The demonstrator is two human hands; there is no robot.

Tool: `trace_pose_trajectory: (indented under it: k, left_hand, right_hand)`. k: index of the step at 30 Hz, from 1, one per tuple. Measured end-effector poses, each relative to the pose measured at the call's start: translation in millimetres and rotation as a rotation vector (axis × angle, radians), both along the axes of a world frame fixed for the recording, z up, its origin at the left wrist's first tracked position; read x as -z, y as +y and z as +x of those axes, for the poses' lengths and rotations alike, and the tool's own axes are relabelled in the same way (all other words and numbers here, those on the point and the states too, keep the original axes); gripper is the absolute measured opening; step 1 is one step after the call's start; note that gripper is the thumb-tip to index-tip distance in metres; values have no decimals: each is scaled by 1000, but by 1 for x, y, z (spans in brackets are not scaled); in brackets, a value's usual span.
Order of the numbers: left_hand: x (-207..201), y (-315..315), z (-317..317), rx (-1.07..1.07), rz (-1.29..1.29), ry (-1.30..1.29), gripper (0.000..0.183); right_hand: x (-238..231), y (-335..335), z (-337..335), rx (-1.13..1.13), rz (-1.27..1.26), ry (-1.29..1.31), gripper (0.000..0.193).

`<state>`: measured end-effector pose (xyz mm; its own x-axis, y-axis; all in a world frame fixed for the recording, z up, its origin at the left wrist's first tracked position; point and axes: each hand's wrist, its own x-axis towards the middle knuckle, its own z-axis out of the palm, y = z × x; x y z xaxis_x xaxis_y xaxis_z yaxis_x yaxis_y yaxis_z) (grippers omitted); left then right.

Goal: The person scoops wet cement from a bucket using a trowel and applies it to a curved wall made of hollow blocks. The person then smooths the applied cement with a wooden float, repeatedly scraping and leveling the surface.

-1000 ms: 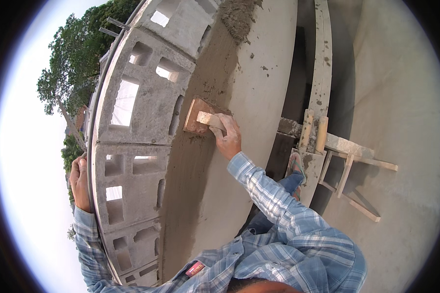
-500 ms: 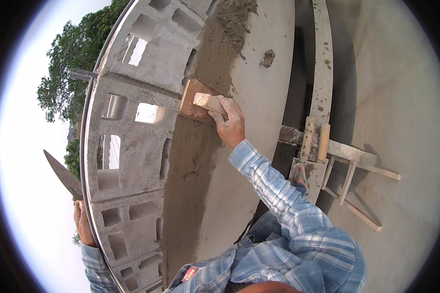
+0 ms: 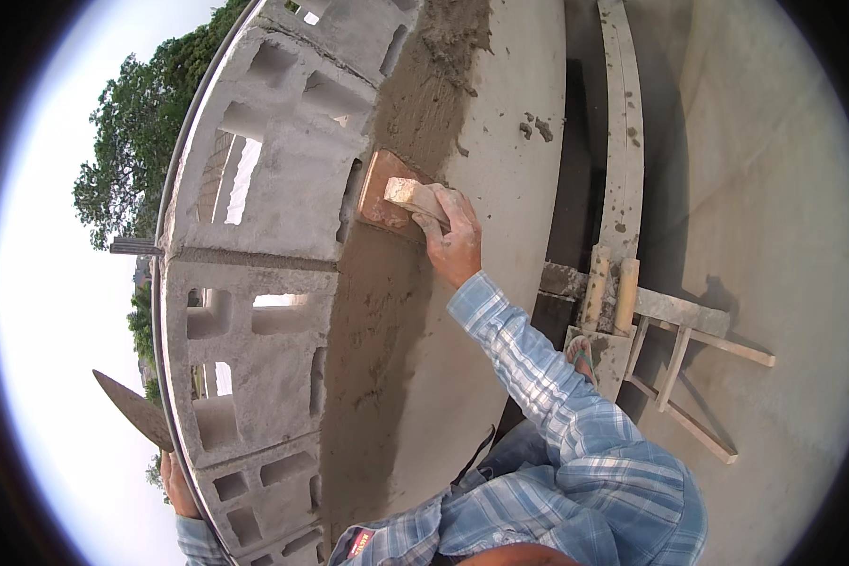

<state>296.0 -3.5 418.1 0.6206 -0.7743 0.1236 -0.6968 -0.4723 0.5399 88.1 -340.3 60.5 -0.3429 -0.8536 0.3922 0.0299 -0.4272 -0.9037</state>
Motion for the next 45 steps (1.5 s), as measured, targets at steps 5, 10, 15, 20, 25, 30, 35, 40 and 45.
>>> trace_pose_trajectory:
  k: [5, 10, 15, 20, 25, 30, 35, 40, 45]
  left_hand:
    - [-8, -2, 66, 46, 8, 34, 44]
    - [-19, 50, 126, -29, 82, -65, 44]
    - [-19, 64, 107, -159, -40, 160, 37]
    - [-24, 35, 109, -81, 29, 37, 34]
    - [-12, 47, 86, -143, -30, 95, 34]
    - [-21, 56, 102, -110, -4, 189, 37]
    - [-11, 38, 113, -7, -2, -91, 36]
    - [-16, 45, 108, 43, 32, 133, 43]
    - [-20, 0, 42, 266, 84, -7, 40]
  right_hand:
    - [-18, -197, -91, 269, 26, 25, 45]
    - [-6, -110, -49, 64, 102, 31, 43]
    - [-2, 7, 3, -21, -33, -10, 37]
    - [-5, -200, -81, 284, 89, 70, 42]
    - [-7, -59, -26, 20, 67, -62, 39]
    - [5, 5, 4, 59, 72, -24, 42]
    - [49, -179, -92, 232, 658, -10, 49]
    - [135, -104, -51, 64, 1081, 117, 61]
    - [139, -126, -49, 40, 1268, -82, 64]
